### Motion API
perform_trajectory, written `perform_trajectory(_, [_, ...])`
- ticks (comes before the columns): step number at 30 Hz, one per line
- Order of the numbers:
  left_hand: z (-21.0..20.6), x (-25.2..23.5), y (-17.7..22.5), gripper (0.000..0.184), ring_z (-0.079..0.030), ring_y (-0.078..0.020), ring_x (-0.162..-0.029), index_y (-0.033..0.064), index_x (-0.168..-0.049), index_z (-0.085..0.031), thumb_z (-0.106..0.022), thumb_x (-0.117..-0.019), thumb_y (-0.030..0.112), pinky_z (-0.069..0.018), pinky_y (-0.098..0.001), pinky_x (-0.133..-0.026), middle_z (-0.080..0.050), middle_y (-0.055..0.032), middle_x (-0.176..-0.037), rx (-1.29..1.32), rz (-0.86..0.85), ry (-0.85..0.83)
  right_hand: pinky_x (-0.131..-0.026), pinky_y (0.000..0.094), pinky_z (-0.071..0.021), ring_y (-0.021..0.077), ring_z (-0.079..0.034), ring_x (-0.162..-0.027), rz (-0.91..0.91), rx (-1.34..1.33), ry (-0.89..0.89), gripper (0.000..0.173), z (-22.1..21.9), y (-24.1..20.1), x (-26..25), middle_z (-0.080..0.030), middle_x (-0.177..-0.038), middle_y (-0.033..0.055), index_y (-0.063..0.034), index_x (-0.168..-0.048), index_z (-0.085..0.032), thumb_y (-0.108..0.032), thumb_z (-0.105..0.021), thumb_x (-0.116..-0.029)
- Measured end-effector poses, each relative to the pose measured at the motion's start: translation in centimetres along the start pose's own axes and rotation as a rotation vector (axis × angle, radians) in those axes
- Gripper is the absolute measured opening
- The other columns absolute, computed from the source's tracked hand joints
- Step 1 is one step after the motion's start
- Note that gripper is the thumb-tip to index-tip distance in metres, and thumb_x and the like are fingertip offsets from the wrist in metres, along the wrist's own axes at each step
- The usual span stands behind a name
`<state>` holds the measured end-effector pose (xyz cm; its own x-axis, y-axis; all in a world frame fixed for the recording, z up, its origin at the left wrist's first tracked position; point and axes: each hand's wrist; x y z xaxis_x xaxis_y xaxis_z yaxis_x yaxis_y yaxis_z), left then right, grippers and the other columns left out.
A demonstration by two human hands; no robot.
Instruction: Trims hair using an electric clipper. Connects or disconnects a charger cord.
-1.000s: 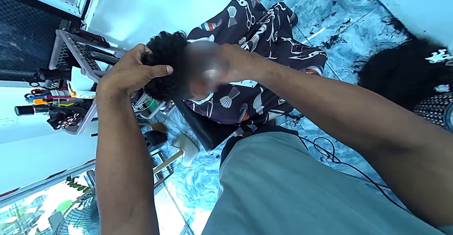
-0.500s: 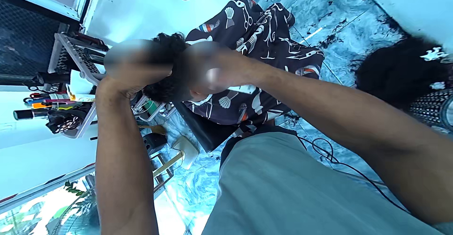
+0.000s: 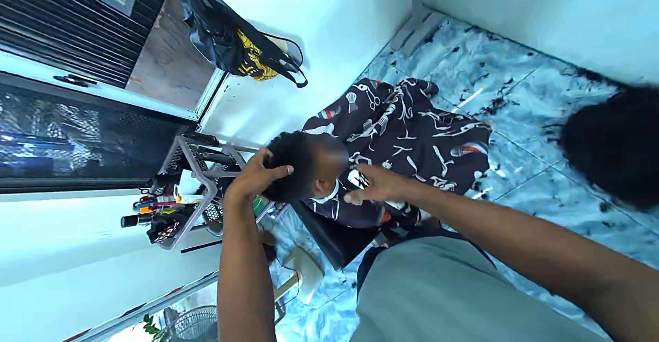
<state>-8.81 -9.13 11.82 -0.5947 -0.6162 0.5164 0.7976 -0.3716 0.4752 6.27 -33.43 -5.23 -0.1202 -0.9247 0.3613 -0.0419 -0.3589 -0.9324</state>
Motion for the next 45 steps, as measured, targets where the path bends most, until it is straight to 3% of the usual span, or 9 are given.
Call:
perform_trajectory(2, [-0.1,0.4,0.3,0.047,-0.069,-0.0239,-0.092,0.0074,-0.12,-0.056,-0.084,-0.0847,0.021,-0.0584,-0.047,-0.079,-0.069,-0.013,-0.105,-0.017,0.005,0.005,-0.084,0.0581,-0.0573,0.0315,-0.07,-0.092,0.052,0.118,0.056,0.072,0.0,0.0,-1.9,-0.07,-0.102,0.0175,-0.0029,-0.131,-0.058,-0.057,-0.075,-0.0877])
perform_trajectory(4, [-0.2,0.8,0.5,0.046,-0.069,-0.0225,-0.092,0.009,-0.12,-0.055,-0.083,-0.0854,0.021,-0.0582,-0.046,-0.079,-0.069,-0.012,-0.106,-0.029,0.017,0.011,-0.081,0.0609,-0.0563,0.034,-0.07,-0.092,0.057,0.228,0.066,0.057,0.3,-0.7,-2.8,-0.069,-0.099,0.0175,-0.004,-0.129,-0.059,-0.05,-0.066,-0.0959])
perform_trajectory(11, [-0.5,0.3,0.8,0.046,-0.069,-0.0219,-0.096,0.0051,-0.119,-0.054,-0.083,-0.0851,0.014,-0.0595,-0.0444,-0.084,-0.068,-0.0137,-0.107,0.03,0.022,0.016,-0.083,0.0608,-0.0551,0.0326,-0.069,-0.096,0.077,0.298,0.04,0.047,1.5,-4.4,-2.8,-0.07,-0.102,0.0143,-0.0084,-0.123,-0.064,-0.043,-0.074,-0.0918])
perform_trajectory(17, [-0.5,-0.2,0.7,0.046,-0.069,-0.0202,-0.093,0.0044,-0.117,-0.053,-0.084,-0.0842,0.011,-0.0598,-0.0416,-0.083,-0.068,-0.013,-0.104,0.064,0.018,0.018,-0.08,0.0605,-0.0552,0.0325,-0.069,-0.093,0.074,0.343,0.051,0.046,1.1,-4.4,-3.0,-0.07,-0.098,0.0133,-0.0082,-0.117,-0.064,-0.044,-0.075,-0.0903])
perform_trajectory(45, [-0.1,-0.8,0.1,0.047,-0.068,-0.0214,-0.096,0.0048,-0.116,-0.053,-0.086,-0.0832,0.015,-0.0587,-0.0432,-0.085,-0.067,-0.0137,-0.105,0.045,0.027,0.011,-0.078,0.0571,-0.056,0.0289,-0.069,-0.09,0.077,0.276,0.062,0.043,1.4,-4.0,-3.2,-0.07,-0.096,0.011,-0.0095,-0.114,-0.067,-0.043,-0.077,-0.0888])
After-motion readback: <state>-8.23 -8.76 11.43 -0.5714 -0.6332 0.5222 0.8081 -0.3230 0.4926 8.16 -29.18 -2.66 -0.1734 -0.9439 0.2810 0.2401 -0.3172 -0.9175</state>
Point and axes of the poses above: each hand's wrist, its own x-axis away from the middle knuckle, its own z-axis out of the back of the hand, y = z × x
